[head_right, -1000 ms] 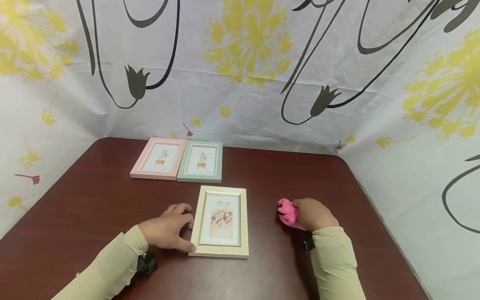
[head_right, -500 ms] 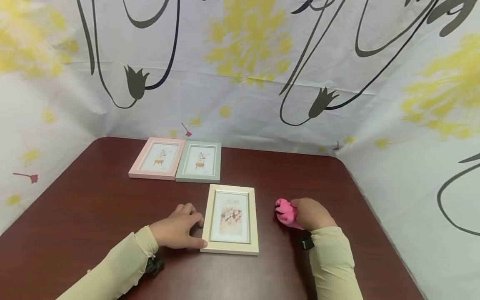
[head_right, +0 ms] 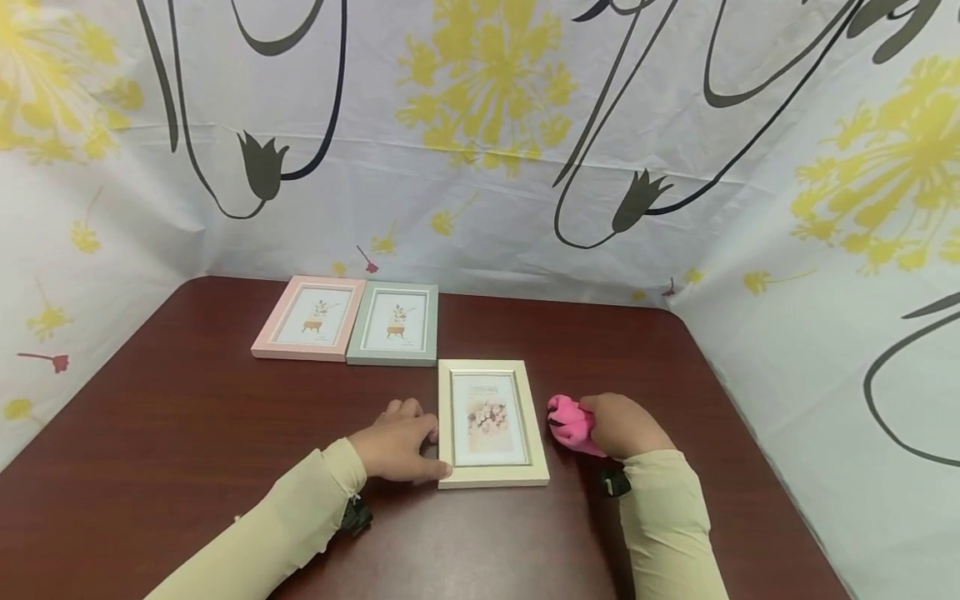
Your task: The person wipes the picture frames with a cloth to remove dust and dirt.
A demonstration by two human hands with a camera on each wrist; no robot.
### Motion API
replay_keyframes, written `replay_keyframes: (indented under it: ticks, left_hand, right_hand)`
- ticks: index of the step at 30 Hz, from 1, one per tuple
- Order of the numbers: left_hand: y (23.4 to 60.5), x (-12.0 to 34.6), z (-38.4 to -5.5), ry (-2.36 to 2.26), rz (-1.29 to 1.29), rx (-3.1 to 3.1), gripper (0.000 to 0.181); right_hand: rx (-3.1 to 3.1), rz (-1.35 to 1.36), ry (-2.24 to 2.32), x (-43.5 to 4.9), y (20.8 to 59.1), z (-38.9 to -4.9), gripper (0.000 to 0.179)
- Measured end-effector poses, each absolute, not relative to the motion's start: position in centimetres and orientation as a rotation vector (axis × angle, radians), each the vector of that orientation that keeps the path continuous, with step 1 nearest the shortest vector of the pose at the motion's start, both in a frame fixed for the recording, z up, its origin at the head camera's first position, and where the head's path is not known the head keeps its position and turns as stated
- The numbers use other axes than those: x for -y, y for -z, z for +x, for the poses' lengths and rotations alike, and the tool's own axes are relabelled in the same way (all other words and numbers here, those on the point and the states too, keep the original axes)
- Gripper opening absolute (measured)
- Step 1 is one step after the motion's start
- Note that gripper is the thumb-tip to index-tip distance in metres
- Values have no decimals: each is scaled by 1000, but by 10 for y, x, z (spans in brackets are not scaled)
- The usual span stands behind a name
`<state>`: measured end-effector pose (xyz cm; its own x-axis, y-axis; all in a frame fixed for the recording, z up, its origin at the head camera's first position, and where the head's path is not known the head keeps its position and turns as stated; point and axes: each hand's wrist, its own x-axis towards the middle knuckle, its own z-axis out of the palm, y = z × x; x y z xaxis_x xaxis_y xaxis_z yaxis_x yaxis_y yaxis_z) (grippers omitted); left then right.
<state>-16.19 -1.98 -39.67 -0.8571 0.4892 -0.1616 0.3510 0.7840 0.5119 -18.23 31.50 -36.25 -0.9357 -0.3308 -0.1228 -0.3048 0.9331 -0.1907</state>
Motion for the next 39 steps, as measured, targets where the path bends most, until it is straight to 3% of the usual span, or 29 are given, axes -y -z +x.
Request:
replay_keyframes:
  ticks: [10, 14, 17, 20, 39]
  left_hand:
    - [399, 2, -163, -732, 568, -2750, 37]
    - [401, -4, -165, -798, 575, -2718, 30]
    - [400, -6, -168, -855, 577, -2643, 34]
    - [398, -8, -174, -863, 568, -2591, 40]
    - [393, -18, -218, -848, 376, -2631, 27]
  right_hand:
    - [-2906, -374, 240, -316, 363, -181, 39]
    - [-2894, -353, 250, -317, 363, -180, 37]
    - [-2894, -357, 254, -317, 363, -181, 34]
    - [-2896, -358, 250, -316, 361, -181, 35]
    - [-2902, -380, 253, -313, 359, -182, 30]
